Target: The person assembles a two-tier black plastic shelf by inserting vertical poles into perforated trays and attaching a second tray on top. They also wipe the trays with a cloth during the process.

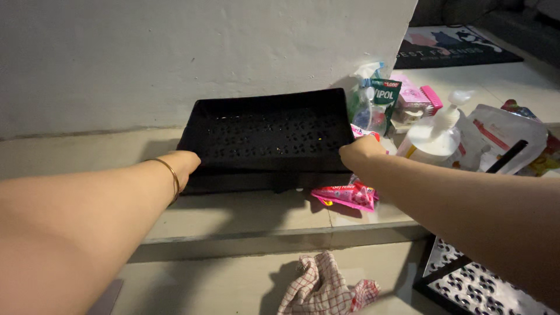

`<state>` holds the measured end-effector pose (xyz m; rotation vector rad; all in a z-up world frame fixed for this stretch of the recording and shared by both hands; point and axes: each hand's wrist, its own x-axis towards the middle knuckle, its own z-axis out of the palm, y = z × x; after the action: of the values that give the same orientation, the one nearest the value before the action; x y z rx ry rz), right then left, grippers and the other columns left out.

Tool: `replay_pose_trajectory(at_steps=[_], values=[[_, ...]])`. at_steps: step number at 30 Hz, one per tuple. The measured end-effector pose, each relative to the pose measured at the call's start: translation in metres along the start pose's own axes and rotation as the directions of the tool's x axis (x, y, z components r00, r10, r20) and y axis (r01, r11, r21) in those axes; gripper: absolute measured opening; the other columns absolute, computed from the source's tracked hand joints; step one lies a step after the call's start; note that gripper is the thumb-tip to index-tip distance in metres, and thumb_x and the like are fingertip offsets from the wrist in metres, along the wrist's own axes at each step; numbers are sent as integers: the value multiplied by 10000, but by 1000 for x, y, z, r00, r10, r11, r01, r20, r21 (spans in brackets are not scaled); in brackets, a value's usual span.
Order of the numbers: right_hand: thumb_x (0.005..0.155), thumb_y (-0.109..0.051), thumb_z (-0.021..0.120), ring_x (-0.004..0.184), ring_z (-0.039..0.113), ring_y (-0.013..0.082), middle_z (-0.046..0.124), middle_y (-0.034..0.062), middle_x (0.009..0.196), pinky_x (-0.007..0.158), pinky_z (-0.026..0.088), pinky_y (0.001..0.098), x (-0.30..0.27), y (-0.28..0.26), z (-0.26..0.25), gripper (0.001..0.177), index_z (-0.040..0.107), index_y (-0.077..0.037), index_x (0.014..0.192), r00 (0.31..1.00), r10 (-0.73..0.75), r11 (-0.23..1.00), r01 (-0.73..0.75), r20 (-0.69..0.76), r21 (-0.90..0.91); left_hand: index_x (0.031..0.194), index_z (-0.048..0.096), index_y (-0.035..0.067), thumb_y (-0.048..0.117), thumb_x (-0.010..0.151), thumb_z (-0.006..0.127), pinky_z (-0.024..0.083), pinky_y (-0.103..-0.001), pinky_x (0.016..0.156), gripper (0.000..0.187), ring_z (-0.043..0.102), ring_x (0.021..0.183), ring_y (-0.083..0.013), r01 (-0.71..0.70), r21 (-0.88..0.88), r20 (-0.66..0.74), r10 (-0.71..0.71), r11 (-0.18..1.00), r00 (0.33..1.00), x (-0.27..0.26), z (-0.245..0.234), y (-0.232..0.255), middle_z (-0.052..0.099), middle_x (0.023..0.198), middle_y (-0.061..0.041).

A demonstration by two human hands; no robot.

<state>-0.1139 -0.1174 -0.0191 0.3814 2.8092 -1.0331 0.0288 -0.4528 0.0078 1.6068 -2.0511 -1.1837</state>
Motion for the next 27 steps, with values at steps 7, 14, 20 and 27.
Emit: replay_pose_trajectory(at_steps=[7, 14, 20, 27], values=[[941, -207, 644, 899, 678, 275, 676, 113, 1032, 746, 611, 498, 14, 3, -26, 242, 683, -84, 1146, 969, -87, 933, -2, 230, 361, 1318, 597, 76, 330, 963, 633, 518, -568, 991, 437, 618, 1236, -351, 21, -104, 0, -21, 994, 1000, -7, -15, 12, 622, 1365, -156], [969, -120, 554, 1015, 666, 235, 640, 81, 1099, 820, 628, 444, -13, 12, -116, 297, 619, -203, 1247, 939, -102, 794, -122, 328, 596, 1339, 571, 103, 324, 983, 591, 530, -602, 974, 421, 623, 1231, -349, 104, -563, 256, 53, 820, 965, -22, -30, 38, 615, 1372, -137], [992, -177, 560, 966, 644, 224, 617, 68, 1091, 837, 625, 444, -40, 30, -202, 306, 634, -188, 1289, 973, -135, 750, -24, 189, 661, 1328, 569, 101, 343, 1016, 552, 561, -591, 908, 395, 664, 1188, -333, 216, -732, 491, 281, 647, 825, -55, -25, 66, 636, 1357, -125], [993, -140, 563, 923, 644, 253, 621, 83, 1046, 826, 635, 462, -64, 79, -286, 273, 672, -145, 1243, 998, -68, 707, 59, -16, 705, 1338, 440, 96, 370, 1001, 628, 641, -519, 788, 474, 651, 1099, -327, 104, -732, 312, 196, 673, 930, -164, 12, 120, 562, 1300, -137]])
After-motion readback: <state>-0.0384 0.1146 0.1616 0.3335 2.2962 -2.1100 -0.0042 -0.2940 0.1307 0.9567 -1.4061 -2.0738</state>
